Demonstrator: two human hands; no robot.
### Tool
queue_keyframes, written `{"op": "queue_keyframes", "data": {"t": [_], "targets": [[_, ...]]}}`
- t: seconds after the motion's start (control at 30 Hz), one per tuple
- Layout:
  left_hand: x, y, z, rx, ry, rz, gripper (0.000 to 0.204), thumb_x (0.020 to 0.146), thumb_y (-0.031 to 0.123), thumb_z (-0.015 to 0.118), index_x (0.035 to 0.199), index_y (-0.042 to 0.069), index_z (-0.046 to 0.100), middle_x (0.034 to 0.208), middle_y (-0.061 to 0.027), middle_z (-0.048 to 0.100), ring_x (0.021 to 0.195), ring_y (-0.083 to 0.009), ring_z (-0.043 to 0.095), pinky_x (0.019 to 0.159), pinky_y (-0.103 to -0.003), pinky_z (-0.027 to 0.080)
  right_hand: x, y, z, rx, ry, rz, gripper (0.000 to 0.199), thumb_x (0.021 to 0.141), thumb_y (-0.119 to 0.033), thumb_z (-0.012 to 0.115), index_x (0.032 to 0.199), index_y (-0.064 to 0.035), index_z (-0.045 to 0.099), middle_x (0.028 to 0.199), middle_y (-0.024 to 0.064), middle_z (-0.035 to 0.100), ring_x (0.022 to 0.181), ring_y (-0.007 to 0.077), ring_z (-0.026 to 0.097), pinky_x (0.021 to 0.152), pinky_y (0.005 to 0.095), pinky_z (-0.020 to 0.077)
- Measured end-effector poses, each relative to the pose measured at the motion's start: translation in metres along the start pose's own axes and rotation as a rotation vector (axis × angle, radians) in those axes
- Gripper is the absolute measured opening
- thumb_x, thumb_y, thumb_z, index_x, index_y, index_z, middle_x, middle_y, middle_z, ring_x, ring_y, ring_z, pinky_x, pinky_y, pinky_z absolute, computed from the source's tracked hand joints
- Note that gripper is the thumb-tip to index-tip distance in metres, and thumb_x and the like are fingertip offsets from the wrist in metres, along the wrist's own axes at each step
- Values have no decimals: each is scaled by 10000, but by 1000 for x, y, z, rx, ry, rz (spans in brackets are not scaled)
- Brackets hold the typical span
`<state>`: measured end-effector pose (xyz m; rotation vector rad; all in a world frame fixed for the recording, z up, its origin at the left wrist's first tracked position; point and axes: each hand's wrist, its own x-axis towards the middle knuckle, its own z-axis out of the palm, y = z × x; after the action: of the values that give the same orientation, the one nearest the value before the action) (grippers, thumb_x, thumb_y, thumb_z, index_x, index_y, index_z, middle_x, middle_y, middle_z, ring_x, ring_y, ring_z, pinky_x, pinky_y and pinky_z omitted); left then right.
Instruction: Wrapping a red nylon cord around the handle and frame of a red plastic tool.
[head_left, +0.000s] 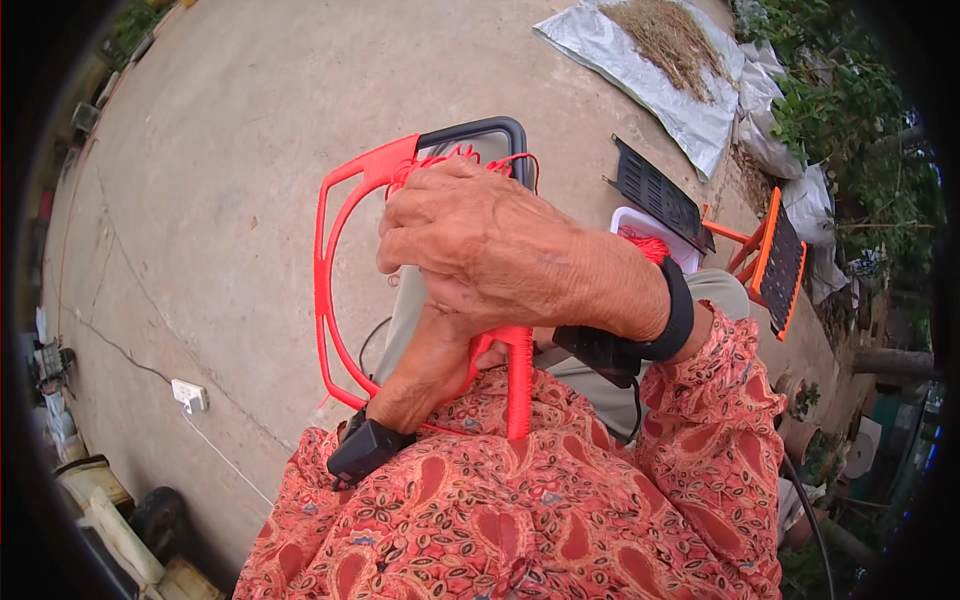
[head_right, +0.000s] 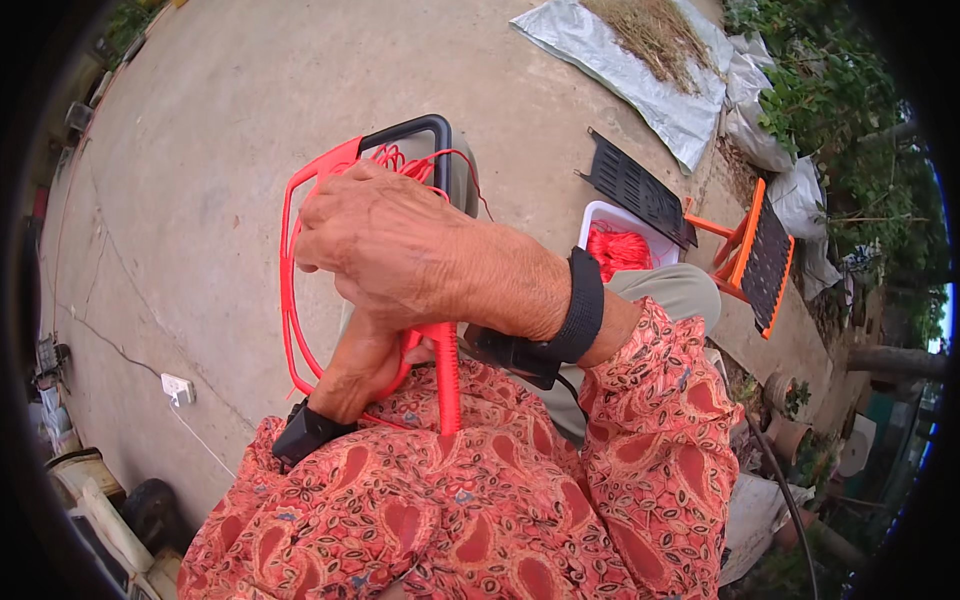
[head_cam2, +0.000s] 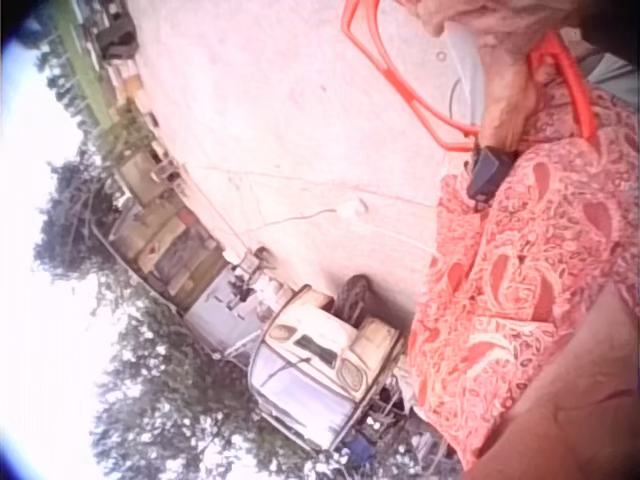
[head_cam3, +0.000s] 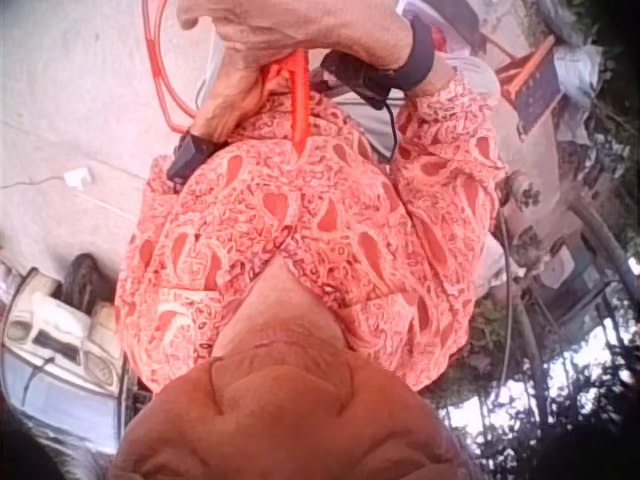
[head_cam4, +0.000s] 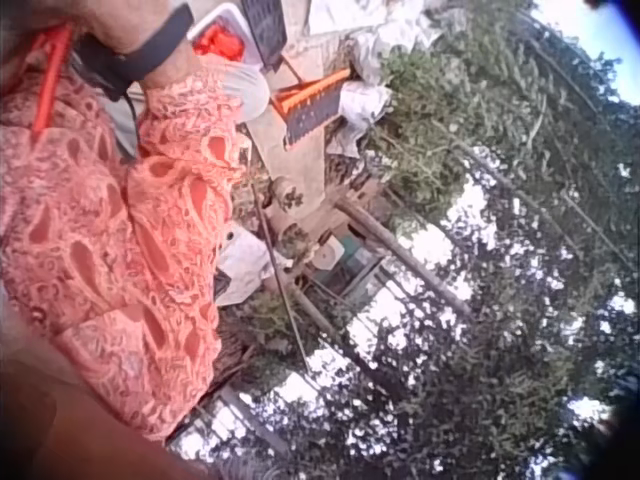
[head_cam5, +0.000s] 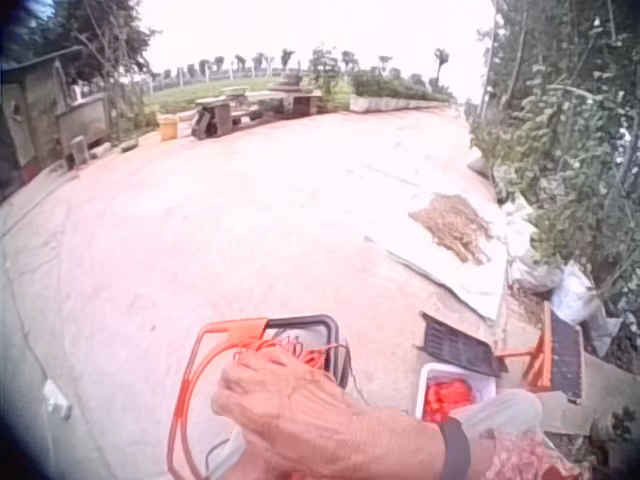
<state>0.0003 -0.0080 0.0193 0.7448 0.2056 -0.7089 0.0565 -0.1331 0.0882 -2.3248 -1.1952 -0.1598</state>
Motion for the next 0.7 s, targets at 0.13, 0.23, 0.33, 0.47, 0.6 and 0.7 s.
{"op": "queue_keyframes", "data": {"t": [0.13,0.23,0.33,0.47,0.6,0.7], "targets": [[2,2,-18,85,-89,-134,217,883,108,632,1042,-5,536,775,-80,622,499,-85,508,382,-201,345,-44,1,-22,585,517,565,180,779,-46,629,959,-34,635,855,63,657,751,162,632,709,280,510],[1,4,-15,81,-103,-132,221,885,104,629,1045,-16,535,782,-87,629,499,-86,512,385,-198,353,-89,7,21,857,616,833,203,810,-74,643,1006,-24,623,847,54,657,739,142,630,689,264,509],[3,4,-13,79,-117,-125,208,894,94,617,1043,-22,529,777,-92,635,494,-80,510,390,-194,358,-102,5,49,856,555,902,217,834,-101,646,1029,-12,612,850,50,656,767,134,628,710,267,506],[4,1,-10,111,-89,-133,230,892,106,620,1063,-22,534,764,-83,629,490,-84,505,392,-199,358,-113,4,61,718,558,911,207,857,-148,657,1004,-7,622,842,46,653,801,122,623,727,269,496],[1,4,-14,121,-75,-94,281,864,129,654,1089,-13,564,758,-61,616,500,-95,527,380,-217,362,-121,5,8,1038,595,748,142,837,-137,692,861,-5,646,801,63,649,758,123,608,683,271,487],[-4,8,-9,133,5,-25,223,880,105,629,1056,-14,562,744,-86,623,480,-103,498,391,-219,351,-101,-15,-56,1371,520,207,145,783,-106,750,752,-15,641,775,84,645,726,149,602,644,282,475]]}}
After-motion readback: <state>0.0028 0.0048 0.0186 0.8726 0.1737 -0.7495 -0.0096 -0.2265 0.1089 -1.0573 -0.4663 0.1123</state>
